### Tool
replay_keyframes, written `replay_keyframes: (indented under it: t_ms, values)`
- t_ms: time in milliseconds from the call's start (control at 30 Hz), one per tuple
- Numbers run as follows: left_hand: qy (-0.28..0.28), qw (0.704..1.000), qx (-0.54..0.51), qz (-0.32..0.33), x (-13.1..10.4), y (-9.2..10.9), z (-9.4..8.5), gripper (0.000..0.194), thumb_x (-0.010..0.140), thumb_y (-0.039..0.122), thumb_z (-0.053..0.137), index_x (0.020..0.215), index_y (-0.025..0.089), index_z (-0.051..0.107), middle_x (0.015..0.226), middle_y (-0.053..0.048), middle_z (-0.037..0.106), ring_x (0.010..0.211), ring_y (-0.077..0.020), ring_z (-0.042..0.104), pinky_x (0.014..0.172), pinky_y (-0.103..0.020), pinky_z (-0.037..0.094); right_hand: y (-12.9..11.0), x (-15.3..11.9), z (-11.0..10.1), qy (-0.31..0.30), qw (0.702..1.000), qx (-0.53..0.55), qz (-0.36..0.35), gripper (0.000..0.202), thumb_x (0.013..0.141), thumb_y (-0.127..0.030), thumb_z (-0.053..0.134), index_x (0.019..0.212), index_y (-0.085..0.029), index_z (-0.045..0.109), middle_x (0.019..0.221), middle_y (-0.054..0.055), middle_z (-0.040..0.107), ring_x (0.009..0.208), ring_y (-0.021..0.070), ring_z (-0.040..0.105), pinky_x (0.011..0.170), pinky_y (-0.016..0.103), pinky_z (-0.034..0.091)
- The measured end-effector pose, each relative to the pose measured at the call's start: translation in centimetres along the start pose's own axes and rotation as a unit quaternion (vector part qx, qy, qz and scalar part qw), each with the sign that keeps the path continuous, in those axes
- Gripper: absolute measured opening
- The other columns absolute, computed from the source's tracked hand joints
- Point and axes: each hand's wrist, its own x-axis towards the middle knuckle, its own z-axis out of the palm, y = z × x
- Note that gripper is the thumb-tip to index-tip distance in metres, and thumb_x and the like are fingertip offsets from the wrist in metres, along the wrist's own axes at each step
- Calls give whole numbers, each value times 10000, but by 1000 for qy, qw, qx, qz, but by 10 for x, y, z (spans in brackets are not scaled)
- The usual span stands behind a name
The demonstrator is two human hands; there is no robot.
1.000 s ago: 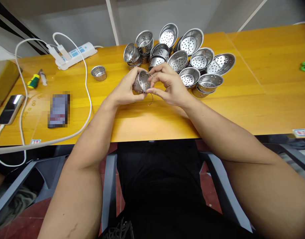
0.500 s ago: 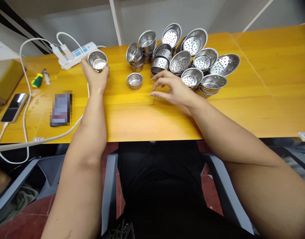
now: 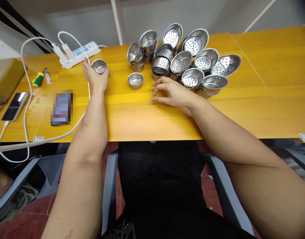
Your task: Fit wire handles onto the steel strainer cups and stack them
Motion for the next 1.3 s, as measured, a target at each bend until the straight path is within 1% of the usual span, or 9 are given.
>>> replay_keyframes:
  t_ms: [133,233,333,467,567,667,900,1133,1300]
  values:
    - [1,1000,-18,-23,14,4,23,1098,839,849,1058,1665,315,570,1695,-111,688,1862,-431,423,1526,-636,430,1,0,-3,-17,1000,0,9,324,992,-589,934,1061,-276,888,1403,172,755,1431,485,728,1358,746,538]
    - [-13,997,-27,-77,19,-16,40,1156,785,839,1081,1668,284,582,1733,-166,667,1830,-501,489,1525,-695,440,2,0,-4,-29,1000,4,11,322,993,-596,940,1064,-286,888,1378,168,754,1407,482,738,1355,749,539]
    - [-52,991,-16,-122,20,-41,58,1261,623,763,1173,1616,216,622,1759,-235,645,1777,-563,558,1541,-721,427,2,0,-4,-29,999,-8,11,335,994,-605,928,1086,-286,889,1365,174,759,1397,487,743,1335,753,555]
    - [-78,992,-54,-78,19,-49,75,1034,740,585,1118,1578,231,627,1680,-201,726,1694,-502,659,1530,-676,470,-3,1,-2,8,1000,-14,17,414,1057,-684,868,1214,-301,875,1406,173,778,1327,471,767,1289,744,599]
    - [-73,993,-97,-6,19,-37,80,981,817,477,1035,1645,255,558,1707,-177,711,1659,-444,696,1489,-615,539,-11,2,3,58,998,-24,21,474,1152,-684,760,1452,-326,847,1445,163,771,1296,439,781,1271,708,629]
    - [-91,988,-98,74,20,-20,80,930,796,457,1018,1607,276,600,1690,-151,712,1656,-451,693,1474,-621,554,-16,5,10,79,996,-39,2,503,1220,-619,668,1605,-325,804,1426,164,738,1347,427,762,1285,692,628]
    - [-107,983,-95,112,19,-8,78,824,887,617,956,1584,275,679,1636,-150,746,1576,-449,721,1395,-642,613,-13,7,15,65,995,-69,-22,376,1212,-612,706,1320,-289,866,1384,166,651,1376,447,699,1302,763,599]
    - [-109,981,-95,126,20,-12,80,903,964,856,889,1609,261,676,1611,-184,743,1520,-426,738,1313,-603,642,-5,10,11,112,993,-33,-26,556,1108,-847,798,1285,-322,826,1481,158,695,1440,482,681,1365,786,553]
    - [-107,980,-96,134,21,-11,81,1001,930,1018,833,1582,274,684,1593,-185,739,1499,-428,734,1312,-613,628,-2,12,16,134,991,2,-18,608,1041,-894,866,1158,-300,812,1464,151,725,1466,485,690,1398,776,519]
